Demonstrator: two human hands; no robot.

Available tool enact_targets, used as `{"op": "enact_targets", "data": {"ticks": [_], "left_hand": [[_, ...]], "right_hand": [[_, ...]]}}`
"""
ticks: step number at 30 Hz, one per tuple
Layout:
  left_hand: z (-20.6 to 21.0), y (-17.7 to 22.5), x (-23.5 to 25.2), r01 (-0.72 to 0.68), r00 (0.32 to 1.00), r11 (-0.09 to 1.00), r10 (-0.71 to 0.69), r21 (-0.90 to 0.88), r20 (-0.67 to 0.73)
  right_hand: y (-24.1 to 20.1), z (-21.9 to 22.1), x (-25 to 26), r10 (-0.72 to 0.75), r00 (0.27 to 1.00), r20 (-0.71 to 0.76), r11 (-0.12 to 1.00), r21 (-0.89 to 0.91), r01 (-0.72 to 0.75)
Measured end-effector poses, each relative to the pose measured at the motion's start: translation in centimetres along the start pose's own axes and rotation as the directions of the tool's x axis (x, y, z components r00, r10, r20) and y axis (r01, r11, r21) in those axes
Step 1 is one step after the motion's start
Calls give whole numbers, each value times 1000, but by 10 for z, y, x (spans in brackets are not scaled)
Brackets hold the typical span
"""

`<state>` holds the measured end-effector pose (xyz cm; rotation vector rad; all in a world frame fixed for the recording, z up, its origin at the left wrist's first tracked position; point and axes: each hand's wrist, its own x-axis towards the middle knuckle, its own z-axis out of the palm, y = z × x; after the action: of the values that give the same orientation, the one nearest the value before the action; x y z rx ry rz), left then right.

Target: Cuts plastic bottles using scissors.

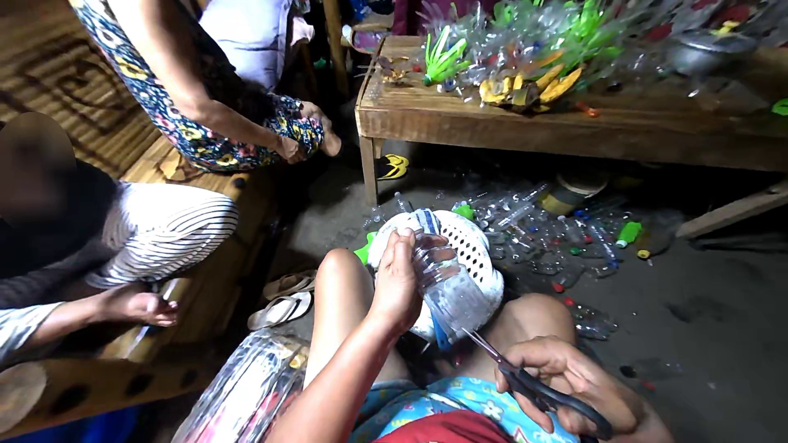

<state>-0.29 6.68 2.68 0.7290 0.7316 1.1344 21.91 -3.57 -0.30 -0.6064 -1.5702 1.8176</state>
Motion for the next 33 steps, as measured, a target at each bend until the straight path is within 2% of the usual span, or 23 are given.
{"op": "enact_targets", "data": {"ticks": [13,33], "left_hand": [[6,-3,-4,-3,998,1000,4,20,-62],[5,-5,-4,-41,998,996,44,75,-48]], "right_hand": [[-3,-1,6,-23,999,-35,1000,-17,22],[-1,-5,6,-91,995,-28,996,-23,90]]}}
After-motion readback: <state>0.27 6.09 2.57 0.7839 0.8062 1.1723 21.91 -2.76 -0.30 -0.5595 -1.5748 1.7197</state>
